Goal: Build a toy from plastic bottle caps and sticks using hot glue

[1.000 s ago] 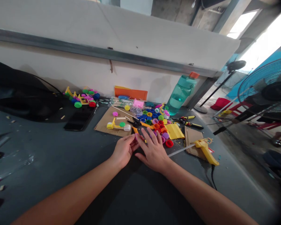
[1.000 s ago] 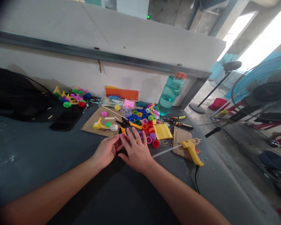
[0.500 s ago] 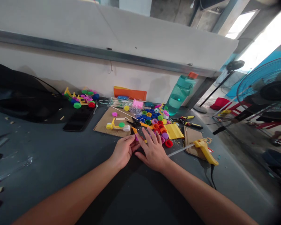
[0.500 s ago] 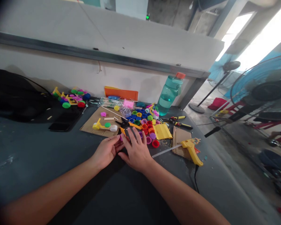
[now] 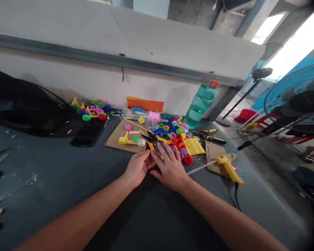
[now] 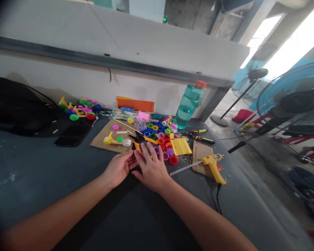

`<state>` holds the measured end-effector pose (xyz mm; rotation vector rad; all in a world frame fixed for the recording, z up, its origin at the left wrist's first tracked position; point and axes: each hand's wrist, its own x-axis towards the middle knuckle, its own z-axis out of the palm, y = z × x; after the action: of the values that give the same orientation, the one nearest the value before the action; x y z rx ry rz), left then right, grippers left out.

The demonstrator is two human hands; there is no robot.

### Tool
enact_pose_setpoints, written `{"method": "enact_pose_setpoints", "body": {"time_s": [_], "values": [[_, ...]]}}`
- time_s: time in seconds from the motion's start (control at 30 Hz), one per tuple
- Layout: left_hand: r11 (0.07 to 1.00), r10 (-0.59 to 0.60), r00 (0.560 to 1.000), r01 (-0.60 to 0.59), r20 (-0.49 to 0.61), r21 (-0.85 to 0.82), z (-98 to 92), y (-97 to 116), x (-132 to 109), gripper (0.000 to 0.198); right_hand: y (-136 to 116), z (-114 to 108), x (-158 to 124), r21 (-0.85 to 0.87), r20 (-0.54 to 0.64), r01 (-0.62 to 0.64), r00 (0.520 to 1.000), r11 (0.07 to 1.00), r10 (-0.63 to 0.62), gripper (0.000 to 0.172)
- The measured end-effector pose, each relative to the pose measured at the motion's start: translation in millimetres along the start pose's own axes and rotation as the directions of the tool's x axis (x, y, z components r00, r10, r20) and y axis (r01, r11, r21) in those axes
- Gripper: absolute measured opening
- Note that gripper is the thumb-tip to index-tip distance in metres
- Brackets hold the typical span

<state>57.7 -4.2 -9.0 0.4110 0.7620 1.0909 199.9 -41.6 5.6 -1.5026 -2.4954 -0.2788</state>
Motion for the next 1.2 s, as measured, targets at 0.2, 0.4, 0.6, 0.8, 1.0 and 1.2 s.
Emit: {"method": "enact_pose_setpoints", "body": {"time_s": [0.2,0.4,0.6,0.8,1.0,1.2], "values": [[0.999,0.036,0.999,-0.036,-0.001,0.01,1.7,0.0,-2.4,0.01,-0.8,-1.0,-1.1,0.016,-0.011,0.013,1.0,1.0,-0.013,0.066],[1.0,0.014,1.0,-0.015,-0.028,-0.018,3.6,0.9,-1.5,0.011,-1.7,0.0,-1.3,0.014,-0.004,0.021,1.0,1.0,-0.021,0.067],[1.0,0.018,1.0,-0.018,-0.018,-0.02,1.6,0.0,-0.3,0.01,-1.8,-1.0,-0.6,0.011,0.001,0.032,1.0,0.999,-0.032,0.067],[0.999,0.041,0.999,-0.041,-0.009,-0.001,1.5,-1.0,-2.1,0.01,-1.1,-1.2,-1.6,0.027,-0.026,0.015,1.0,1.0,-0.015,0.067],[0.999,0.032,0.999,-0.032,-0.027,-0.005,3.0,-1.2,-2.7,0.009,-1.6,-0.6,-0.7,0.035,-0.003,-0.001,1.0,0.999,0.001,0.064],[0.999,0.043,0.999,-0.043,-0.022,0.003,3.3,-0.6,-3.4,0.01,0.3,3.4,-1.3,0.057,-0.015,0.004,1.0,0.998,-0.003,0.067]]}}
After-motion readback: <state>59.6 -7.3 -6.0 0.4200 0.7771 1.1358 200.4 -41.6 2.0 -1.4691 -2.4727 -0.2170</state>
